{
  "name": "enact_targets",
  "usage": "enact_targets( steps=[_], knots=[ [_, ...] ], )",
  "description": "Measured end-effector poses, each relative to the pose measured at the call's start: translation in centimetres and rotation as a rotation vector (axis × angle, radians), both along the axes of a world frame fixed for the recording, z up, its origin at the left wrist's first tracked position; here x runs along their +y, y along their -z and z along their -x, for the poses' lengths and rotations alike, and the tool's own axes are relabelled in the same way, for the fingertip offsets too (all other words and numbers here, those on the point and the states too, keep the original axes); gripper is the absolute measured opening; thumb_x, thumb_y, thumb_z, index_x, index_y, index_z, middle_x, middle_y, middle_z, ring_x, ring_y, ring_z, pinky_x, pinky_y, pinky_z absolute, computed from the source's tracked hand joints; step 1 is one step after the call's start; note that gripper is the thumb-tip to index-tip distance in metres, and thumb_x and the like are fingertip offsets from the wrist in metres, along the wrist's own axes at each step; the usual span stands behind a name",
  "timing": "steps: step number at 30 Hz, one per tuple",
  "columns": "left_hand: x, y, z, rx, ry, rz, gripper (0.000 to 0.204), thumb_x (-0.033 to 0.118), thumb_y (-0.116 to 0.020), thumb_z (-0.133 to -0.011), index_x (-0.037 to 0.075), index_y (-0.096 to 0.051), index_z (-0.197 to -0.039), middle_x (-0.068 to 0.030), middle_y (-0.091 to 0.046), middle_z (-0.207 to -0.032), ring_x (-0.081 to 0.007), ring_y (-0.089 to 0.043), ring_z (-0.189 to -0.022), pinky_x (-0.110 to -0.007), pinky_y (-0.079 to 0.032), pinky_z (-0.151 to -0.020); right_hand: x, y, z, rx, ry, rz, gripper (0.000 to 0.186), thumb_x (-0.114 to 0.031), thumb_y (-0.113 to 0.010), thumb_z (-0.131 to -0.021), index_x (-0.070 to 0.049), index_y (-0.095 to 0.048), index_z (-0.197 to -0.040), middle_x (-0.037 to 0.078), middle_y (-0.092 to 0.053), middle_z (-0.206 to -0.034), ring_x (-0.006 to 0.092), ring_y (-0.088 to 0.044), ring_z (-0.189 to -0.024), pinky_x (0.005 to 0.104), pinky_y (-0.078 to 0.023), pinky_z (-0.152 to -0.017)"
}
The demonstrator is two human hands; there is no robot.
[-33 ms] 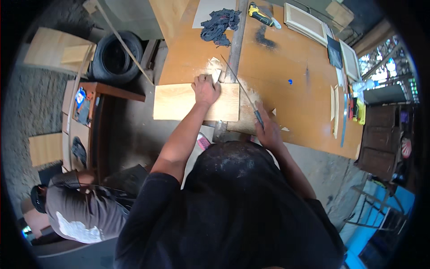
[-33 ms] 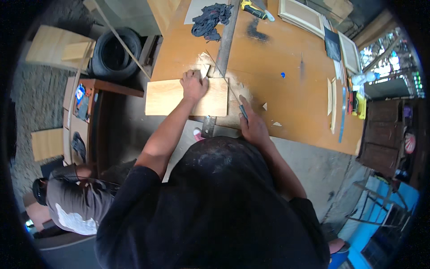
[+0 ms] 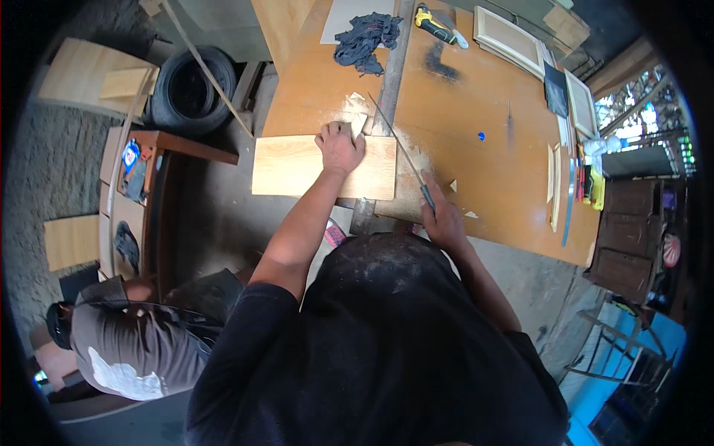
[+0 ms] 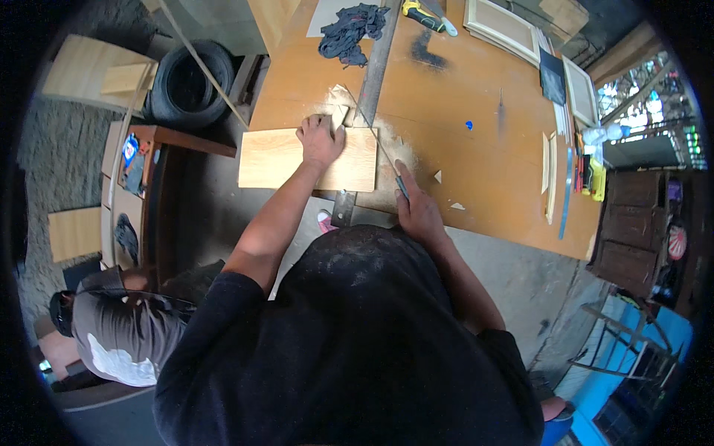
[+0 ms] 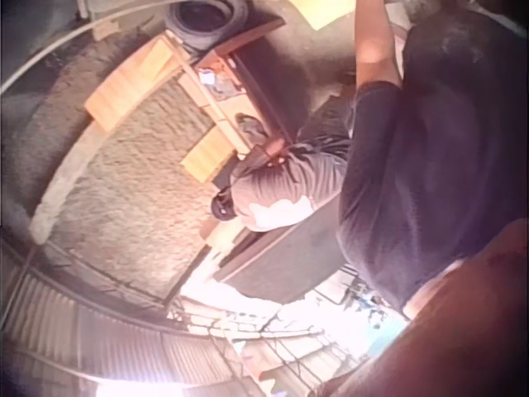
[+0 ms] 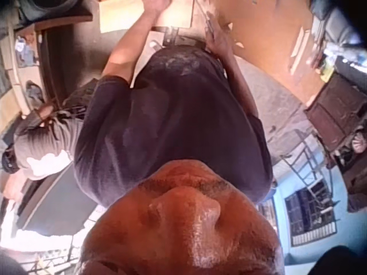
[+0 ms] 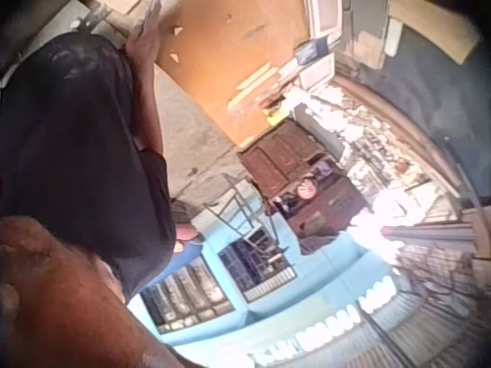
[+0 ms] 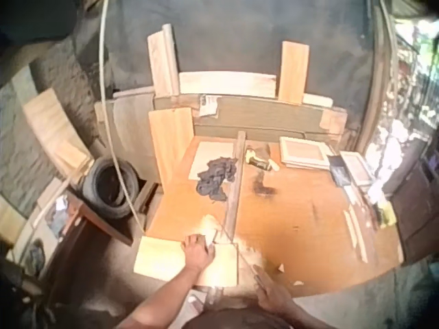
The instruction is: Measure and cut a wooden piece using a hand saw and square ruler.
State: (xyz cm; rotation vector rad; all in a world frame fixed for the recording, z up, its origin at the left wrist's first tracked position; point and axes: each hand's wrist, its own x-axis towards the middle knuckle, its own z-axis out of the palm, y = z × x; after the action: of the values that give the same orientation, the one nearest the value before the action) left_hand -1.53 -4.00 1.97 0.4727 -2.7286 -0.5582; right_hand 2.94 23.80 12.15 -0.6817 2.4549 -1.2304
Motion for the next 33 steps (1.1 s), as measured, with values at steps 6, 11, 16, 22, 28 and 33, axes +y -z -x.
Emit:
enact_targets(
  steps=[6,11,16,22,28,33],
  knots=[
    [1.7,0.7,-0.5,-0.129,-0.169,-0.04,0.05,0.037,-0.06,-0.088,-0.001,-0.061,-0.119,-0.0188,-0.049,-0.134,-0.0376,-0.032,-0.137,-0.071,-0.015,-0.11,0.0,1.7,-0.7,-0.102,-0.058,-0.07,0.055,-0.013,-0.043,-0.097,-0.011,-0.033,-0.152,0.035,-0.06,-0.118,0.051,-0.06,-0.104,0.0538,-0.047,-0.093],
    [4.0,0.2,-1.4,-0.126,-0.182,-0.139,0.06,0.034,-0.06,-0.088,-0.003,-0.048,-0.135,-0.0177,-0.039,-0.146,-0.0406,-0.016,-0.147,-0.074,-0.003,-0.112,-0.5,2.4,-0.6,-0.15,-0.089,-0.127,0.055,-0.014,-0.043,-0.098,-0.012,-0.034,-0.152,0.037,-0.06,-0.115,0.0504,-0.06,-0.105,0.0522,-0.047,-0.094],
    [4.1,0.2,-1.3,-0.168,-0.177,-0.121,0.057,0.033,-0.055,-0.091,-0.001,-0.047,-0.136,-0.0167,-0.038,-0.147,-0.0404,-0.015,-0.148,-0.073,-0.002,-0.113,-1.0,3.8,-0.4,-0.08,-0.151,-0.125,0.056,-0.013,-0.045,-0.097,-0.012,-0.034,-0.151,0.038,-0.058,-0.119,0.05,-0.059,-0.108,0.0508,-0.046,-0.097],
    [3.5,-0.5,-1.2,-0.258,-0.138,-0.08,0.055,0.034,-0.05,-0.093,-0.001,-0.047,-0.136,-0.0175,-0.04,-0.145,-0.0386,-0.019,-0.145,-0.071,-0.002,-0.114,-0.4,6.1,-0.3,0.026,-0.164,-0.132,0.058,-0.011,-0.048,-0.094,-0.012,-0.036,-0.151,0.036,-0.058,-0.121,0.0493,-0.059,-0.111,0.051,-0.042,-0.103],
    [3.2,-0.4,-1.6,-0.255,-0.114,-0.033,0.053,0.035,-0.048,-0.094,0.0,-0.049,-0.135,-0.0173,-0.043,-0.141,-0.0368,-0.023,-0.143,-0.07,-0.004,-0.114,-0.1,4.4,-0.4,0.021,-0.162,-0.084,0.052,-0.011,-0.046,-0.096,-0.009,-0.041,-0.148,0.033,-0.06,-0.122,0.0477,-0.057,-0.117,0.0489,-0.042,-0.104],
    [3.5,0.0,-1.7,-0.205,-0.117,0.017,0.052,0.037,-0.048,-0.095,0.002,-0.05,-0.132,-0.015,-0.045,-0.14,-0.035,-0.026,-0.141,-0.07,-0.008,-0.113,0.6,4.9,-0.5,0.087,-0.17,-0.131,0.054,-0.011,-0.049,-0.096,-0.012,-0.04,-0.149,0.033,-0.062,-0.115,0.0494,-0.061,-0.107,0.0504,-0.047,-0.097]
  ],
)
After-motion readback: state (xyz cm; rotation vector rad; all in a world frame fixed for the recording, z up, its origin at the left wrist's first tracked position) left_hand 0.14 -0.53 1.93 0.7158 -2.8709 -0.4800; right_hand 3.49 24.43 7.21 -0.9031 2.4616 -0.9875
